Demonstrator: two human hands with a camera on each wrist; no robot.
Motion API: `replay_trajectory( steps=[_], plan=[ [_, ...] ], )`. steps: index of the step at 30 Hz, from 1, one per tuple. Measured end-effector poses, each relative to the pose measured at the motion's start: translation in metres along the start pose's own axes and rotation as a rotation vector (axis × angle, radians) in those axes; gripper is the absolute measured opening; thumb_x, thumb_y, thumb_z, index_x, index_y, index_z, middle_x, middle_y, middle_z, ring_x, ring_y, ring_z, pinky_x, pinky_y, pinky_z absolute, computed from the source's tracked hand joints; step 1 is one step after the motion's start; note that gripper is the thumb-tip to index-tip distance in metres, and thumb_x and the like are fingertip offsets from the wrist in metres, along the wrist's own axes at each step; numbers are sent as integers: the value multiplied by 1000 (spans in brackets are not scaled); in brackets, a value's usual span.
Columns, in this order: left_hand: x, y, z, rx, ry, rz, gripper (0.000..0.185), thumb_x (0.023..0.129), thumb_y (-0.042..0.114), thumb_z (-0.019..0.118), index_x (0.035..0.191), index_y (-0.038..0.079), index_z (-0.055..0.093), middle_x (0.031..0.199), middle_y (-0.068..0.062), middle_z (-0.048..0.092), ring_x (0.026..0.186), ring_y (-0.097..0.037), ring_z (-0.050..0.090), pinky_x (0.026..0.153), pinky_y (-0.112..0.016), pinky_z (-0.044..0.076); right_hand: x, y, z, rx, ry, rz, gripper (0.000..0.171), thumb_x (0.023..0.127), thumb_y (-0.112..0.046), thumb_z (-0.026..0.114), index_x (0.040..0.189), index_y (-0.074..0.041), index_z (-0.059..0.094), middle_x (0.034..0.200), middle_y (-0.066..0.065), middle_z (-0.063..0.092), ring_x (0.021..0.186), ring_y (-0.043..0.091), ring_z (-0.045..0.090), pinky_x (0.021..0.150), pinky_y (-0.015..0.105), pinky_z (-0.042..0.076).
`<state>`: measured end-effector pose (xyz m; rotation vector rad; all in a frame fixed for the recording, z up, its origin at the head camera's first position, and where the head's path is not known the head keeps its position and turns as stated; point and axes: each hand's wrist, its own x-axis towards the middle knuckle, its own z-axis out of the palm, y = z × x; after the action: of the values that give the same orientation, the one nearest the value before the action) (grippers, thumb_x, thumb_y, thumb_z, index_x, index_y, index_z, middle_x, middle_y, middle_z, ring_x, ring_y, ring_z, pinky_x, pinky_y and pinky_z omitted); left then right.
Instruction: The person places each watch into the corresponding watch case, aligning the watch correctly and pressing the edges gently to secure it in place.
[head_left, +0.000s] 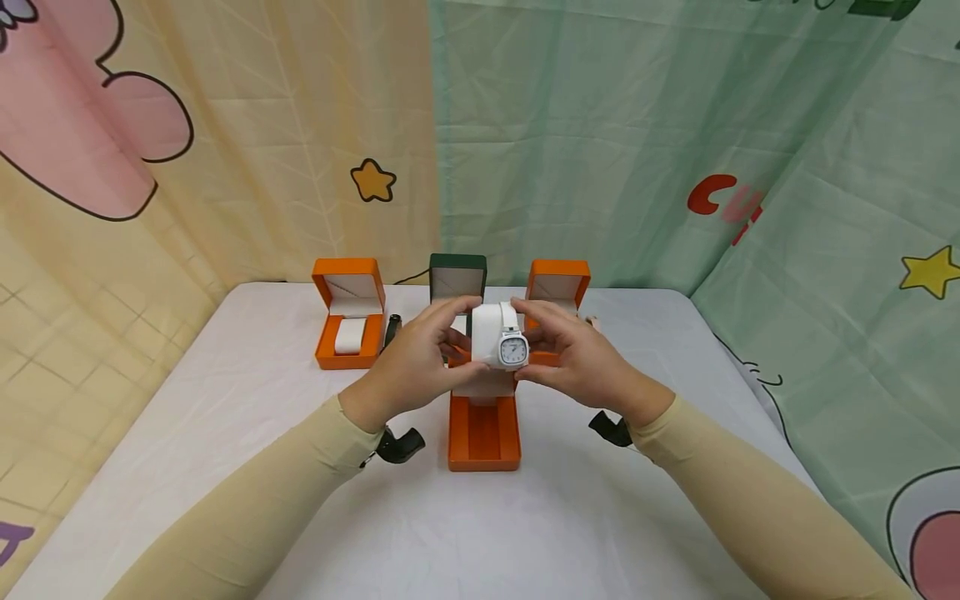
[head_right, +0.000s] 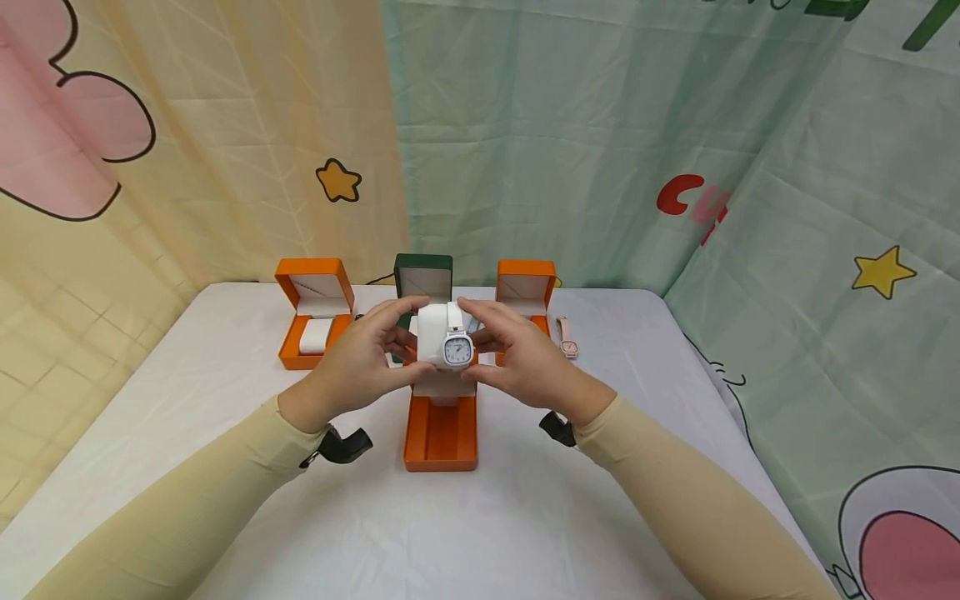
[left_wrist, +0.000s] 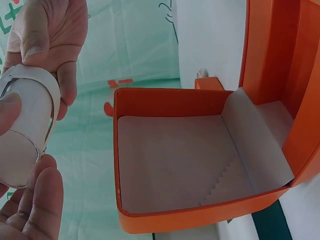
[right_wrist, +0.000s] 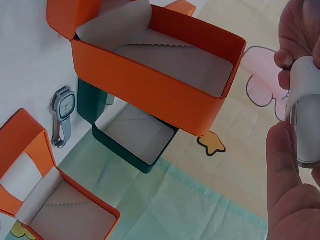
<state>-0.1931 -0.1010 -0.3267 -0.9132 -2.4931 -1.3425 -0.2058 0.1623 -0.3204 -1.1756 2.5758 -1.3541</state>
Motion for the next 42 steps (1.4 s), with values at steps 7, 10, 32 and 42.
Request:
replay_trajectory(
  steps=[7, 10, 32, 42],
  plan=[
    [0, -1, 1, 15, -3, 2, 82, 87, 9, 87, 156, 7, 44, 148, -12, 53, 101, -20, 73, 85, -28, 64, 1, -2, -1, -5, 1, 32, 90, 87, -1, 83, 163, -10, 37, 154, 14, 44, 123, 30, 71, 98, 38, 60],
    [0, -2, 1, 22, -5, 1, 82, 87, 9, 87, 156, 6, 44, 148, -12, 52, 101, -20, 73, 85, -28, 64, 1, -2, 0, -10, 6, 29, 90, 87, 0, 84, 163, -9, 37, 153, 14, 46, 120, 29, 72, 98, 38, 60],
    [0, 1, 2, 18, -52, -33, 85, 88, 10, 86, 159, 7, 40, 152, -12, 49, 105, -21, 71, 88, -30, 64, 0, -2, 3, -61, 16, 36, 92, 87, -3, 85, 164, -9, 35, 146, 13, 55, 113, 24, 72, 97, 39, 61],
    [-1, 1, 0, 27, -83, -44, 86, 89, 6, 84, 161, 7, 38, 154, -12, 48, 107, -22, 71, 91, -31, 63, 0, -2, 4, -84, 23, 26, 91, 86, -3, 85, 163, -8, 37, 153, 12, 52, 112, 24, 72, 96, 37, 62]
  ],
)
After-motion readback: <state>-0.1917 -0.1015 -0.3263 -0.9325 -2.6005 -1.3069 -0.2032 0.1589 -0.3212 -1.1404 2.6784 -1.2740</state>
